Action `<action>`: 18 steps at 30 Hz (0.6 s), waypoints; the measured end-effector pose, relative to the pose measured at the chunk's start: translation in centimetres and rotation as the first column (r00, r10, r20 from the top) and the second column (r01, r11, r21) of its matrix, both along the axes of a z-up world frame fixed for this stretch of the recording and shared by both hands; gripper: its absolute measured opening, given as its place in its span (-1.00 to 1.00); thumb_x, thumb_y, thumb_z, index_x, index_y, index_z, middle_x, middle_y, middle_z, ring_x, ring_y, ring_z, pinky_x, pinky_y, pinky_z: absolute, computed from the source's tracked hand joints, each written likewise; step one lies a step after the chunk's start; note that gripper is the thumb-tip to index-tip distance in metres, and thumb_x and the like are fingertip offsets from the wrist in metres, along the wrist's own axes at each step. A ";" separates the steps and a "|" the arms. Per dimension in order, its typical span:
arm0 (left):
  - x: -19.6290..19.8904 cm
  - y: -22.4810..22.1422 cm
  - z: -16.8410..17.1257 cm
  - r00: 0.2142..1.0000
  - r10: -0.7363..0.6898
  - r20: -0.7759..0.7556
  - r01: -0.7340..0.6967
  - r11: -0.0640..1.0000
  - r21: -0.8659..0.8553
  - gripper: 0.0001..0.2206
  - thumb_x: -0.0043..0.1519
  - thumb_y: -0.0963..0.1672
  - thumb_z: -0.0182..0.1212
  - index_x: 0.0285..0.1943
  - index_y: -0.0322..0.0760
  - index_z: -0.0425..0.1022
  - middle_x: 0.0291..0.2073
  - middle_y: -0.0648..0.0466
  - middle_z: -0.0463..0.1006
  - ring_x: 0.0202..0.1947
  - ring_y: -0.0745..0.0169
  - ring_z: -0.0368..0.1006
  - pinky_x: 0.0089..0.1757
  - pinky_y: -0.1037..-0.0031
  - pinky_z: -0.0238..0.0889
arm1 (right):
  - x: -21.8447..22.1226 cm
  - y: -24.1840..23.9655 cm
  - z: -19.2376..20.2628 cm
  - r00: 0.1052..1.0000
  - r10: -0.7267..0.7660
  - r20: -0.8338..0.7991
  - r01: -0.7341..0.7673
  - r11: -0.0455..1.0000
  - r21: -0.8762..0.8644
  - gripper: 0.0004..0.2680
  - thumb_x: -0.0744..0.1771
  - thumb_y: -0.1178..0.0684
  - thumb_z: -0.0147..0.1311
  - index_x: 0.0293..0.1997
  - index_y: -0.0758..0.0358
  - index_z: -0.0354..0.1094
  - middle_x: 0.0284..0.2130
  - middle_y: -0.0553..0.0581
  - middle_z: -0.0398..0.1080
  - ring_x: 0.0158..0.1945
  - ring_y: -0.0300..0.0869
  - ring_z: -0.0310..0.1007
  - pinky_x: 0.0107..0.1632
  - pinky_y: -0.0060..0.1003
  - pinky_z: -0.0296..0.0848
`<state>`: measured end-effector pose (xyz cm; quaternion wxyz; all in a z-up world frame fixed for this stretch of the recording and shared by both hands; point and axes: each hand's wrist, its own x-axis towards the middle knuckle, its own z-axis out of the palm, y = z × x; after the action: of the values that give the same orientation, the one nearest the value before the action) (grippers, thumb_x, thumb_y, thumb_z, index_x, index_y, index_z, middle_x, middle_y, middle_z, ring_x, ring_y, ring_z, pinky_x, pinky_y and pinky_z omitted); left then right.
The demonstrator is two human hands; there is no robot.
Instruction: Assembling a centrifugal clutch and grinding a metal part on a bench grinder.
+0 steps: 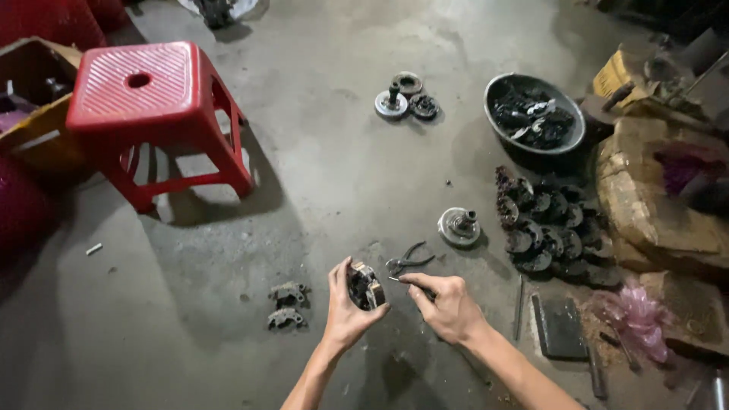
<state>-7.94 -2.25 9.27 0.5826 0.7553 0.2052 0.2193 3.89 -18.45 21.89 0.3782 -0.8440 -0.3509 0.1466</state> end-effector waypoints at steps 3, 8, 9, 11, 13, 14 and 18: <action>0.7 1.0 0.8 0.999 -0.032 0.009 0.031 0.995 0.096 -0.01 -0.19 -0.12 0.54 0.49 -0.24 0.04 0.27 -0.15 0.19 0.20 -0.15 0.31 0.09 0.15 0.31 | 0.3 0.5 -0.4 1.000 -0.005 -0.027 0.004 1.000 -0.011 -0.79 0.25 0.15 0.10 -0.09 0.20 0.59 -0.48 0.05 0.65 -0.64 -0.27 0.36 -0.51 -0.33 0.39; 0.6 1.0 1.8 0.995 -0.088 0.035 0.080 0.976 0.202 -0.03 -0.18 -0.12 0.53 0.48 -0.26 0.04 0.29 -0.16 0.15 0.20 -0.15 0.30 0.11 0.15 0.29 | 0.2 0.8 -1.0 0.998 -0.013 -0.063 0.010 0.999 -0.042 -0.79 0.24 0.14 0.11 -0.10 0.18 0.61 -0.59 0.04 0.60 -0.70 -0.28 0.28 -0.57 -0.34 0.33; 0.5 1.0 2.0 0.993 -0.109 0.049 0.096 0.972 0.216 -0.05 -0.16 -0.12 0.52 0.47 -0.27 0.05 0.30 -0.17 0.15 0.18 -0.14 0.31 0.10 0.16 0.30 | 0.2 0.9 -1.2 0.997 -0.015 -0.077 0.011 0.998 -0.059 -0.79 0.24 0.13 0.11 -0.11 0.18 0.62 -0.66 0.05 0.55 -0.72 -0.28 0.23 -0.59 -0.34 0.29; 0.5 1.1 2.2 0.992 -0.118 0.034 0.105 0.958 0.267 -0.11 -0.09 -0.12 0.48 0.46 -0.29 0.05 0.30 -0.19 0.14 0.16 -0.13 0.31 0.08 0.17 0.31 | 0.7 1.2 -1.2 0.994 0.013 -0.107 -0.027 0.992 -0.123 -0.79 0.25 0.15 0.11 -0.09 0.20 0.61 -0.62 0.08 0.59 -0.76 -0.30 0.19 -0.66 -0.38 0.21; 0.5 1.4 1.7 0.992 -0.128 0.014 0.117 0.942 0.313 -0.16 -0.03 -0.12 0.44 0.46 -0.31 0.06 0.30 -0.21 0.13 0.14 -0.13 0.31 0.06 0.17 0.32 | 1.4 1.7 -0.8 0.989 0.039 -0.143 -0.066 0.980 -0.189 -0.78 0.25 0.17 0.10 -0.06 0.22 0.61 -0.58 0.11 0.63 -0.80 -0.32 0.15 -0.72 -0.41 0.13; 0.6 1.5 1.0 0.987 -0.161 -0.016 0.157 0.935 0.316 -0.05 -0.18 -0.13 0.50 0.48 -0.29 0.10 0.27 -0.22 0.15 0.18 -0.30 0.27 0.12 0.02 0.26 | 1.8 1.9 -0.6 0.976 0.047 -0.213 -0.116 0.939 -0.323 -0.76 0.30 0.12 0.07 0.05 0.20 0.54 -0.58 0.15 0.61 -0.82 -0.34 0.06 -0.75 -0.47 0.08; 0.1 1.5 1.2 0.975 -0.214 -0.060 0.222 0.922 0.317 0.04 -0.28 -0.08 0.61 0.49 -0.25 0.15 0.25 -0.21 0.19 0.19 -0.47 0.25 0.18 -0.12 0.23 | 2.3 1.8 3.5 0.948 0.106 -0.299 -0.212 0.914 -0.347 -0.80 0.28 0.07 0.07 -0.13 0.27 0.61 -0.16 0.31 0.63 0.03 0.21 0.59 0.11 0.09 0.52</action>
<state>-7.81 -0.73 10.44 0.4697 0.8609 0.0884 0.1746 6.21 -16.63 25.37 0.2416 -0.8404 -0.3289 0.3566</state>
